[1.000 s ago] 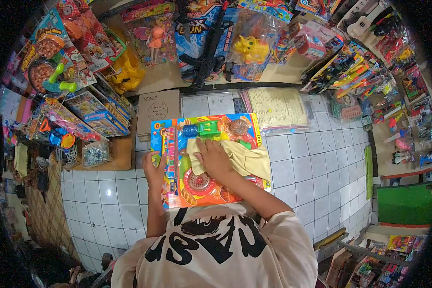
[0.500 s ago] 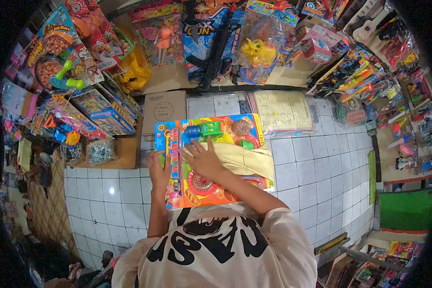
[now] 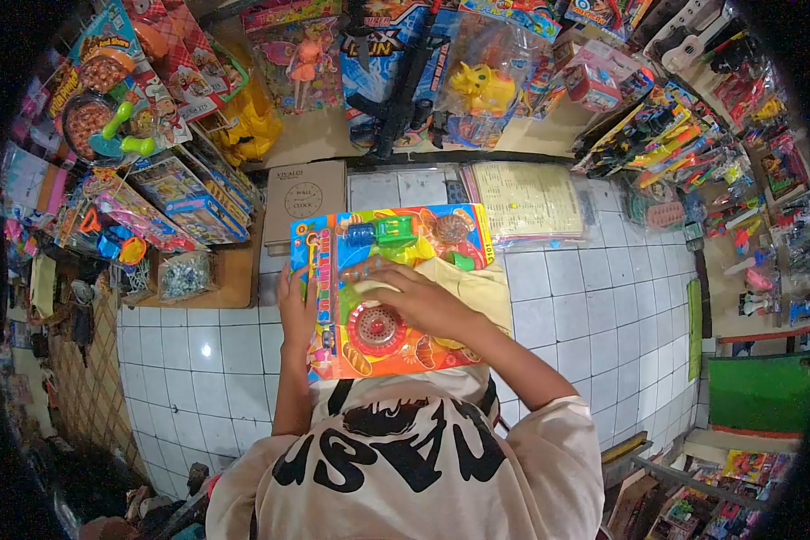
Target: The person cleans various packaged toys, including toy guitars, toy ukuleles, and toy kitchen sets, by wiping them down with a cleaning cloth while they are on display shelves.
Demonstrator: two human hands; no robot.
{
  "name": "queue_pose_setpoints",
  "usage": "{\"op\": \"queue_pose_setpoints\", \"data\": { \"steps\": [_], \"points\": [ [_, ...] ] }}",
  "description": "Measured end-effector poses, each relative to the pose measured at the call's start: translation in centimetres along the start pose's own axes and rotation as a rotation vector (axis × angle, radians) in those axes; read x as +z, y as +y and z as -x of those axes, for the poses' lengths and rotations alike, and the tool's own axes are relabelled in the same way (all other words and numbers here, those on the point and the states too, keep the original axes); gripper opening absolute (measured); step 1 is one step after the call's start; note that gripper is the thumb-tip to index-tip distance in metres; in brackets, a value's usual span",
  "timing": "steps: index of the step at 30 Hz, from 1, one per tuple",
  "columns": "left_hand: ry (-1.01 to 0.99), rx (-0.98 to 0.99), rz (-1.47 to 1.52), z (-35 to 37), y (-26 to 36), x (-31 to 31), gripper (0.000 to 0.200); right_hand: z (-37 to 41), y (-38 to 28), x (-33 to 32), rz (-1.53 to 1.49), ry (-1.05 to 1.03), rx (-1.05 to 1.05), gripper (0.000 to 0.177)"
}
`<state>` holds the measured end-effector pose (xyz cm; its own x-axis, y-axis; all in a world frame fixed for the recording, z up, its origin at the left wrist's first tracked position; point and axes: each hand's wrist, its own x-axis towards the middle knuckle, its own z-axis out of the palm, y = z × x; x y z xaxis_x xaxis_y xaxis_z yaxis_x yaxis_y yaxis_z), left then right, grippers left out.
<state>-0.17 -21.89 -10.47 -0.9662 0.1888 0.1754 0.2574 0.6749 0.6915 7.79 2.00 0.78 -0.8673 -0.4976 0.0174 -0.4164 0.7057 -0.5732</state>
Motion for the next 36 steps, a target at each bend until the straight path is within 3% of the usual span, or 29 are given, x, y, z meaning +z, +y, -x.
{"op": "queue_pose_setpoints", "data": {
  "steps": [2, 5, 6, 13, 17, 22, 25, 28, 34, 36],
  "points": [
    [0.002, 0.054, -0.011, 0.0, -0.4, 0.2, 0.024, -1.3, -1.8, 0.6, -0.020, 0.153, -0.098, 0.044],
    [0.010, 0.068, 0.005, 0.0, -0.5, 0.2, 0.020, -1.5, -2.2, 6.5, 0.029, 0.062, -0.147, 0.044],
    [0.012, 0.060, 0.017, 0.1, -0.4, 0.2, 0.020, -1.1, -2.7, 7.2, 0.172, -0.022, -0.116, 0.046],
    [-0.013, 0.066, 0.032, 0.1, -0.5, 0.3, 0.018, 4.0, -1.5, 6.3, 0.144, -0.226, -0.285, 0.047],
    [-0.002, 0.082, 0.090, 0.0, -1.3, 0.9, 0.016, 5.3, -1.3, 3.9, -0.089, -0.143, -0.151, 0.040],
    [0.024, 0.127, 0.097, -0.2, -1.1, 1.0, 0.015, 0.3, -2.5, 3.7, -0.195, 0.262, -0.050, 0.030],
    [0.043, 0.166, 0.090, -0.4, -0.9, 0.8, 0.014, -2.8, -1.8, 8.1, -0.044, 0.195, 0.042, 0.029],
    [0.063, 0.182, 0.078, -0.3, -1.2, 0.7, 0.014, -2.9, -2.0, 9.5, 0.167, 0.164, 0.000, 0.026],
    [0.051, 0.149, 0.107, -0.2, -1.6, 0.7, 0.015, 1.4, -2.3, 6.7, 0.085, 0.013, -0.348, 0.012],
    [0.043, 0.144, 0.106, -0.3, -1.3, 0.7, 0.015, 2.4, -1.3, 5.9, -0.065, 0.053, -0.293, 0.010]
  ]
}}
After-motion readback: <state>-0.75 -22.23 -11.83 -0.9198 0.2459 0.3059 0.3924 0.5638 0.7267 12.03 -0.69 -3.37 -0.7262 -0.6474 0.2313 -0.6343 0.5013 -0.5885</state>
